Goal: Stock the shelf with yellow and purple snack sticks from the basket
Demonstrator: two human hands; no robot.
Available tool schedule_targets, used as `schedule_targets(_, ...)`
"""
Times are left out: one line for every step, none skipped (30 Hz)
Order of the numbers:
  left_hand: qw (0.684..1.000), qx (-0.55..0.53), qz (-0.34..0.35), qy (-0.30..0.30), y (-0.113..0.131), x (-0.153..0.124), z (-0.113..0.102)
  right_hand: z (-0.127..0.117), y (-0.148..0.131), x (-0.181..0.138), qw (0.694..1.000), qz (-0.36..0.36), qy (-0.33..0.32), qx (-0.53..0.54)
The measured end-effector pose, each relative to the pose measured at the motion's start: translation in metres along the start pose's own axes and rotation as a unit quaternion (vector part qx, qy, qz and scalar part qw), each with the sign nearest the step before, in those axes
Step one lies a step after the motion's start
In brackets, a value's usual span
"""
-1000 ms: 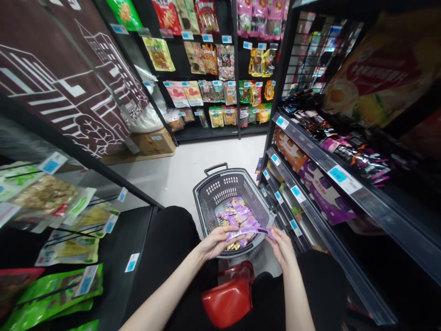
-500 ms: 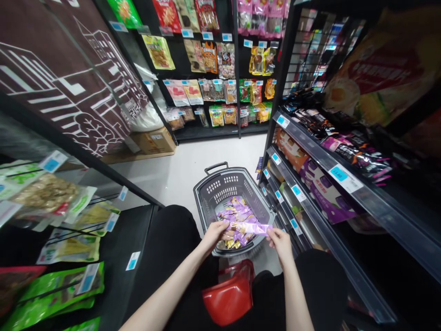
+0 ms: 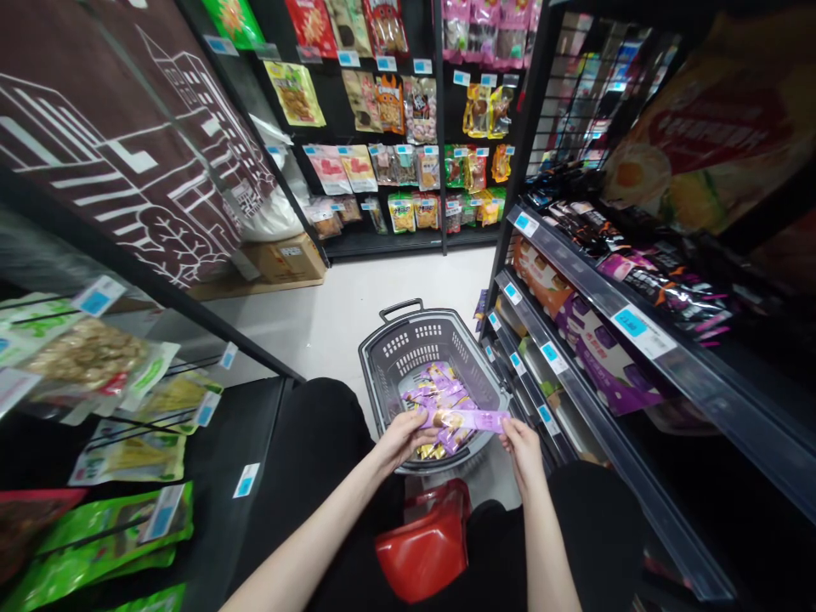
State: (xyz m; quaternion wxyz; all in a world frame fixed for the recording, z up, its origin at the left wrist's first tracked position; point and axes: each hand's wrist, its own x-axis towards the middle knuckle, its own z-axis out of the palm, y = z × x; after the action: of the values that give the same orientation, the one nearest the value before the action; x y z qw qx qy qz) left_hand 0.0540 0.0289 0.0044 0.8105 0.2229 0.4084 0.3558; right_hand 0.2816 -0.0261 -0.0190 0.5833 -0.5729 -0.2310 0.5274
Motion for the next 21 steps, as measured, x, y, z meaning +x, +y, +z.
schedule_targets(1.000,-0.001,0.001,-0.011,0.000,0.000,0.000,0.000,0.000,0.000,1.000,0.007,0.001,0.009)
schedule_targets(1.000,-0.001,0.002,-0.021,-0.001,0.000,0.000,-0.001,-0.001,0.000,1.000,0.013,0.000,0.015)
schedule_targets(1.000,0.000,0.002,-0.030,-0.001,0.000,-0.001,-0.002,-0.001,0.000,1.000,0.017,-0.003,0.018)
schedule_targets(0.999,0.002,0.003,-0.039,-0.001,0.000,-0.002,-0.002,-0.001,0.000,1.000,0.020,-0.008,0.021)
schedule_targets(0.999,0.006,0.005,-0.049,-0.001,-0.001,-0.002,-0.002,-0.001,0.000,0.999,0.023,-0.013,0.022)
schedule_targets(0.998,0.009,0.008,-0.061,-0.001,-0.001,-0.003,-0.002,-0.001,0.000,0.999,0.027,-0.020,0.024)
schedule_targets(0.997,0.013,0.012,-0.073,-0.002,-0.002,-0.004,-0.002,0.000,-0.001,0.999,0.033,-0.028,0.026)
schedule_targets(0.996,0.016,0.016,-0.084,-0.002,-0.002,-0.004,-0.001,0.000,-0.001,0.998,0.041,-0.034,0.029)
schedule_targets(0.995,0.020,0.018,-0.093,-0.002,-0.003,-0.004,0.001,0.001,-0.001,0.997,0.051,-0.039,0.032)
schedule_targets(0.995,0.022,0.018,-0.101,-0.002,-0.003,-0.004,0.003,0.003,-0.001,0.997,0.062,-0.044,0.035)
schedule_targets(0.994,0.025,0.016,-0.107,-0.003,-0.004,-0.004,0.004,0.005,-0.001,0.996,0.072,-0.049,0.036)
schedule_targets(0.993,0.028,0.013,-0.112,-0.003,-0.005,-0.004,0.006,0.007,-0.002,0.994,0.082,-0.055,0.036)
schedule_targets(0.992,0.031,0.010,-0.118,-0.003,-0.006,-0.004,0.008,0.009,-0.002,0.993,0.090,-0.062,0.035)
schedule_targets(0.992,0.034,0.007,-0.125,-0.003,-0.006,-0.004,0.009,0.011,-0.002,0.992,0.097,-0.070,0.033)
schedule_targets(0.991,0.038,0.005,-0.126,-0.003,-0.007,-0.003,0.011,0.013,-0.002,0.991,0.103,-0.076,0.032)
schedule_targets(0.992,0.043,0.005,-0.120,-0.003,-0.007,-0.003,0.011,0.014,-0.001,0.991,0.106,-0.079,0.031)
schedule_targets(0.993,0.048,0.007,-0.109,-0.002,-0.007,-0.002,0.011,0.015,-0.001,0.992,0.099,-0.075,0.029)
schedule_targets(0.994,0.053,0.011,-0.094,-0.001,-0.007,-0.002,0.011,0.015,0.000,0.994,0.083,-0.064,0.025)
schedule_targets(0.995,0.057,0.017,-0.076,0.000,-0.006,-0.002,0.010,0.015,0.001,0.997,0.061,-0.048,0.021)
schedule_targets(0.996,0.063,0.025,-0.055,0.001,-0.005,-0.002,0.009,0.014,0.002,0.999,0.037,-0.028,0.017)
schedule_targets(0.996,0.071,0.031,-0.034,0.001,-0.003,-0.002,0.007,0.014,0.003,1.000,0.013,-0.008,0.012)
